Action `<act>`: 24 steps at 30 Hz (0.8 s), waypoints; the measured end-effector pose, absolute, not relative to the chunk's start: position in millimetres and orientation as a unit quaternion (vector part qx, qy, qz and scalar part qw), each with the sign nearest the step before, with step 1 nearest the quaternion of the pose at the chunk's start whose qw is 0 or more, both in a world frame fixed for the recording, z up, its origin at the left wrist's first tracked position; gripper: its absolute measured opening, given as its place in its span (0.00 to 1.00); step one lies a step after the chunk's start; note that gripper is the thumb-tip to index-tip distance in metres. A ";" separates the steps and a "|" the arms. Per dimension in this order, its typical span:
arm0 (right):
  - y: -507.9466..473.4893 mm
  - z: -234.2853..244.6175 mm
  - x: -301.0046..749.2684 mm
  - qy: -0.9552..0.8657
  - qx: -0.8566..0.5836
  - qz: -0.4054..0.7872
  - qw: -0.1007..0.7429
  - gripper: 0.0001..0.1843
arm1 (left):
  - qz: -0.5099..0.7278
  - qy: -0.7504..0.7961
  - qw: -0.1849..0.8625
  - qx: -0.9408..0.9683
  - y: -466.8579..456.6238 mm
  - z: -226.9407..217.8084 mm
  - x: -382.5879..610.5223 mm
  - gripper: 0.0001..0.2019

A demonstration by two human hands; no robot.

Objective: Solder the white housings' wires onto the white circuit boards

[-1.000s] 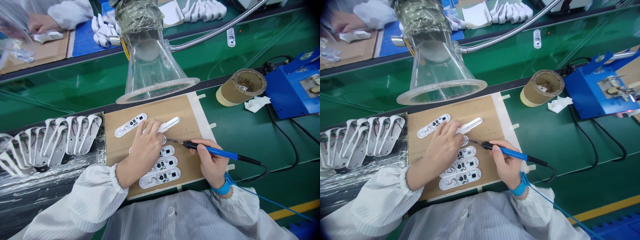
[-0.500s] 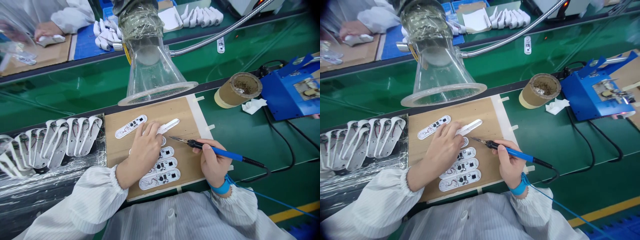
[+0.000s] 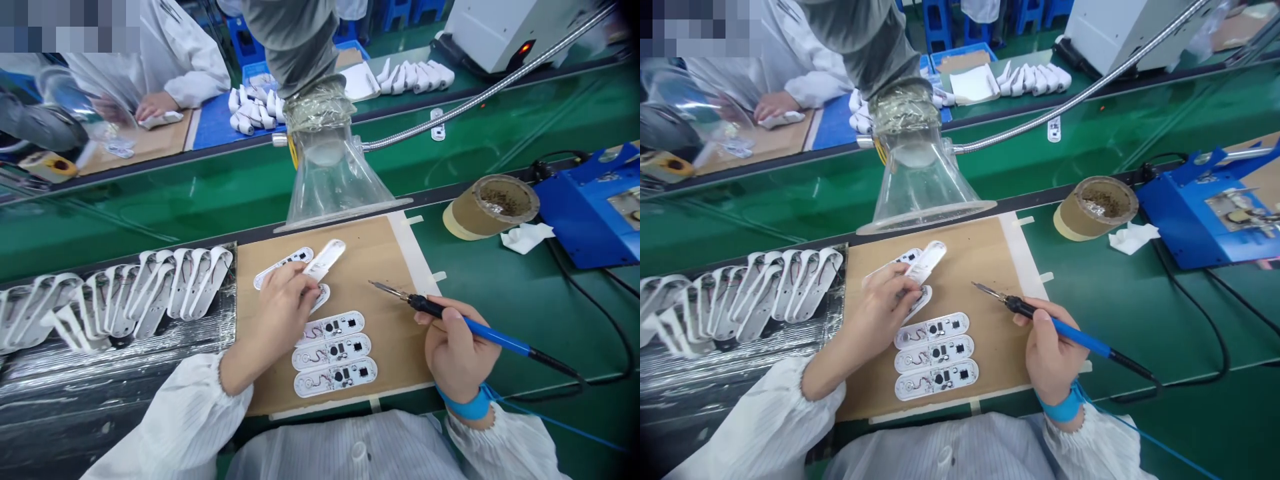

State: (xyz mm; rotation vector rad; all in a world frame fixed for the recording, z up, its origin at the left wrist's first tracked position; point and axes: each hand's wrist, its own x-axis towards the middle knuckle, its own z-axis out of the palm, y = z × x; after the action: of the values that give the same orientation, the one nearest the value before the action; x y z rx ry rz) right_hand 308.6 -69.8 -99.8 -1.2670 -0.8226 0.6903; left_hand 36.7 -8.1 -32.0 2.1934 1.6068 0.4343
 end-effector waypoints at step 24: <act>-73.0 -110.2 312.7 -0.327 -0.587 0.332 0.662 0.09 | 0.233 0.674 0.268 0.648 16.4 16.7 -60.9 0.13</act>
State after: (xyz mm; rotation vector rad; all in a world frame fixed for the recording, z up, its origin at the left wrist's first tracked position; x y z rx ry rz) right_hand 312.7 -73.0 -110.2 -1.3277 -0.7386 0.7518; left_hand -60.9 16.4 16.7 1.7474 1.8171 0.6281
